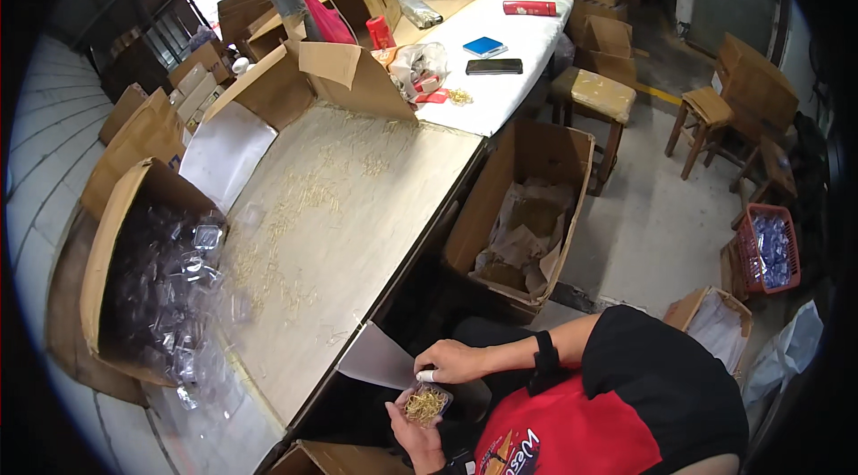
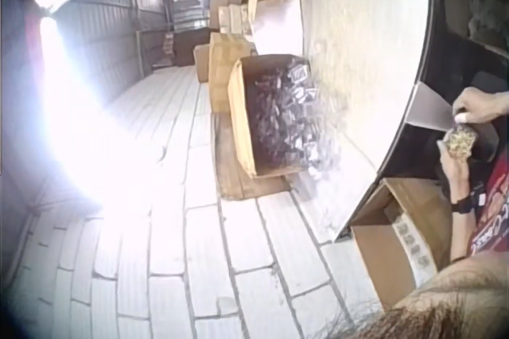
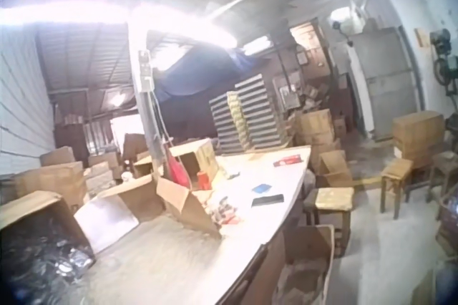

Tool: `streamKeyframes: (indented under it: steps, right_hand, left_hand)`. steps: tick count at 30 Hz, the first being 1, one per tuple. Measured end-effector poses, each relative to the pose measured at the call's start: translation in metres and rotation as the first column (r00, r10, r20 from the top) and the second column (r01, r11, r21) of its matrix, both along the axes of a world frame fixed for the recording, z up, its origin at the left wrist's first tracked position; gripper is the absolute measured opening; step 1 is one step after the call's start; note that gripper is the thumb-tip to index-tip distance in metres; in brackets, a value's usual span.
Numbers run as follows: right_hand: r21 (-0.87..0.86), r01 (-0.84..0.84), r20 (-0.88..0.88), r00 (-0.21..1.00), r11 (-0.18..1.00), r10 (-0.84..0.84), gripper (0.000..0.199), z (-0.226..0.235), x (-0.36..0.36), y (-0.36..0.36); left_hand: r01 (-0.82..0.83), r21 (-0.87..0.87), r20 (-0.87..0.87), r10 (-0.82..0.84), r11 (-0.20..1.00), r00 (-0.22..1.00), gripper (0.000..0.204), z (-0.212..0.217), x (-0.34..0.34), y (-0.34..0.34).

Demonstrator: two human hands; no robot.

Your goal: The person scoops small yellow items from a table into clear plastic containers using a white funnel. They then place the filled containers into a cardboard box. The person repeats this process multiple times, gathering the items from the table and filling new containers.

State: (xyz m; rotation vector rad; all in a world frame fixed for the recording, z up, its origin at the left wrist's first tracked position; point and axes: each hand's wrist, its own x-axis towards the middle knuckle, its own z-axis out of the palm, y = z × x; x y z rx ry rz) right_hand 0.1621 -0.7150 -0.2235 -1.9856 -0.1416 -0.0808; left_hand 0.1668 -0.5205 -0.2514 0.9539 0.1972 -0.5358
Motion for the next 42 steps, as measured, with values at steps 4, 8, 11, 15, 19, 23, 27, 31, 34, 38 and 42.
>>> streamKeyframes:
  steps: [4, 8, 11, 15, 19, 23, 27, 31, 34, 38, 42]
  right_hand:
    - [0.351, 0.036, -0.275, 0.959, 0.936, 0.066, 0.016, -0.004, 0.005, -0.002]
    - [0.139, 0.083, -0.052, 0.996, 0.987, -0.077, 0.016, -0.006, 0.000, -0.002]
    - [0.025, 0.048, 0.078, 0.996, 0.999, -0.050, 0.016, 0.010, -0.004, -0.002]
    - [-0.201, -0.035, 0.241, 0.967, 0.979, 0.084, 0.015, 0.006, -0.006, 0.003]
    - [-0.384, -0.003, 0.320, 0.937, 0.923, 0.136, 0.017, 0.016, -0.007, -0.002]
    - [-0.133, 0.024, 0.297, 0.955, 0.991, 0.017, 0.010, 0.045, 0.001, -0.013]
    - [-0.083, -0.221, -0.009, 0.975, 0.972, 0.221, 0.017, 0.035, 0.017, 0.000]
    - [0.017, -0.362, -0.199, 0.912, 0.932, 0.358, 0.021, 0.022, 0.020, 0.015]
    - [0.051, -0.328, -0.135, 0.934, 0.943, 0.332, 0.020, 0.019, 0.019, 0.019]
    - [-0.126, -0.358, -0.047, 0.934, 0.925, 0.355, 0.014, 0.022, 0.018, 0.023]
    - [-0.129, -0.318, -0.015, 0.948, 0.939, 0.319, 0.014, 0.024, 0.016, 0.026]
  left_hand:
    - [-0.023, 0.063, -0.013, 0.024, 0.998, 1.000, 0.047, 0.007, -0.002, -0.007]
    - [-0.039, 0.104, -0.004, 0.040, 0.994, 0.999, 0.045, 0.006, -0.004, -0.010]
    - [-0.056, 0.064, -0.039, 0.059, 0.996, 0.997, 0.042, 0.006, -0.005, -0.009]
    - [-0.012, 0.098, 0.018, 0.011, 0.995, 1.000, 0.033, 0.002, -0.001, -0.018]
    - [0.000, 0.176, 0.046, -0.008, 0.984, 0.999, 0.033, 0.018, 0.000, -0.026]
    - [0.177, -0.002, -0.036, -0.176, 0.984, 0.984, 0.066, 0.018, -0.001, -0.007]
    - [0.194, 0.006, -0.048, -0.194, 0.981, 0.980, 0.067, 0.016, -0.004, -0.002]
    - [0.262, 0.052, -0.029, -0.261, 0.964, 0.965, 0.065, 0.021, -0.005, -0.005]
    - [0.239, 0.039, -0.037, -0.237, 0.970, 0.971, 0.060, 0.021, -0.006, -0.009]
    - [0.219, 0.046, -0.061, -0.216, 0.975, 0.974, 0.059, 0.009, -0.008, -0.004]
    - [0.184, 0.070, -0.019, -0.183, 0.981, 0.983, 0.059, 0.020, -0.008, -0.011]
